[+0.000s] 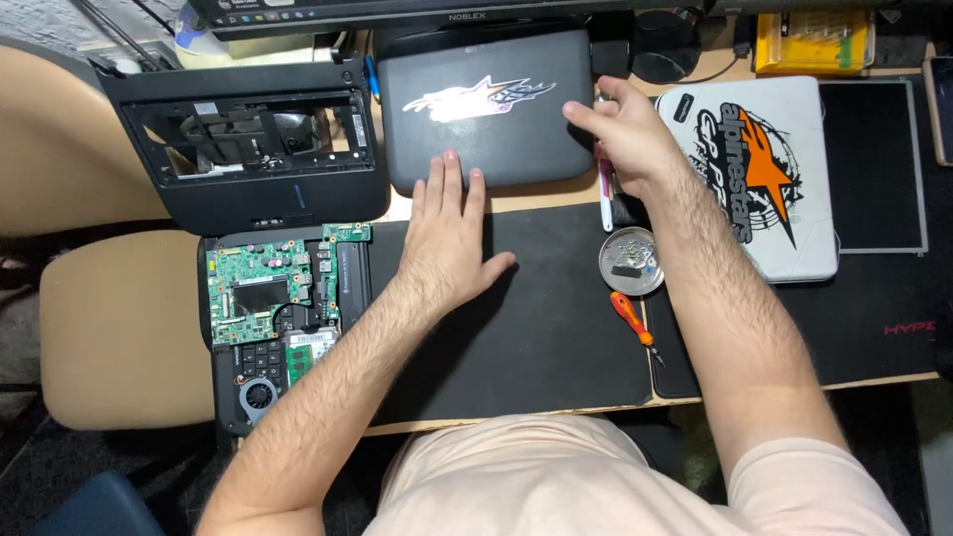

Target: Disassembling a small laptop by removing screws from the chassis and prying off the back panel.

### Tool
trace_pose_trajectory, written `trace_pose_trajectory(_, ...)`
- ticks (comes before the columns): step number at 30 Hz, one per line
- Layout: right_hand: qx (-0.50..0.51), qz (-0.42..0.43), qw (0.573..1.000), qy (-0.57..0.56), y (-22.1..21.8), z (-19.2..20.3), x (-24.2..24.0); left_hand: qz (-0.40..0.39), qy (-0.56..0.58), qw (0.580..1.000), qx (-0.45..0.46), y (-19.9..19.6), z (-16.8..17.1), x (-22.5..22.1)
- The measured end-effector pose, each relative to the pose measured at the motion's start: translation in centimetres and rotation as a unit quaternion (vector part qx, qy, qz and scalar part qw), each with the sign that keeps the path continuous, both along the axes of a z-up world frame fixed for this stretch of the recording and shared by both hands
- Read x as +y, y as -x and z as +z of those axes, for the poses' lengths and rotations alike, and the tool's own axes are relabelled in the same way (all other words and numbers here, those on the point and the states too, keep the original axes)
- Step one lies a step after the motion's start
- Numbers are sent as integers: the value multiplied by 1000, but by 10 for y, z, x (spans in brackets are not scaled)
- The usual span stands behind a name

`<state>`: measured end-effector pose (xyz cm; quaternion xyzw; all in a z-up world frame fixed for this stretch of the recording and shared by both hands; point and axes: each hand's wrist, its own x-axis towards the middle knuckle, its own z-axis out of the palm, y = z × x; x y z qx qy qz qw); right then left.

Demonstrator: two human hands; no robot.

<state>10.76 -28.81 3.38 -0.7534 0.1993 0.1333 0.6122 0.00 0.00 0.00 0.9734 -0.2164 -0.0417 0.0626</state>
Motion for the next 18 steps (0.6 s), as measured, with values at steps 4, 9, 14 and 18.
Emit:
trace_pose_trajectory(4,-48,14,998,-48,1,0,1,-22,8,1000,0,13,-1,-4)
trace_pose_trajectory(9,-58,-72,991,-102,1,-15,-10,-36,24,999,10,21,6,-6)
trace_pose_trajectory(14,-82,-86,987,-104,32,8,-9,-28,6,998,-47,63,43,5)
trace_pose_trajectory(18,-50,-97,991,-71,79,20,-28,13,154,988,-17,100,64,26)
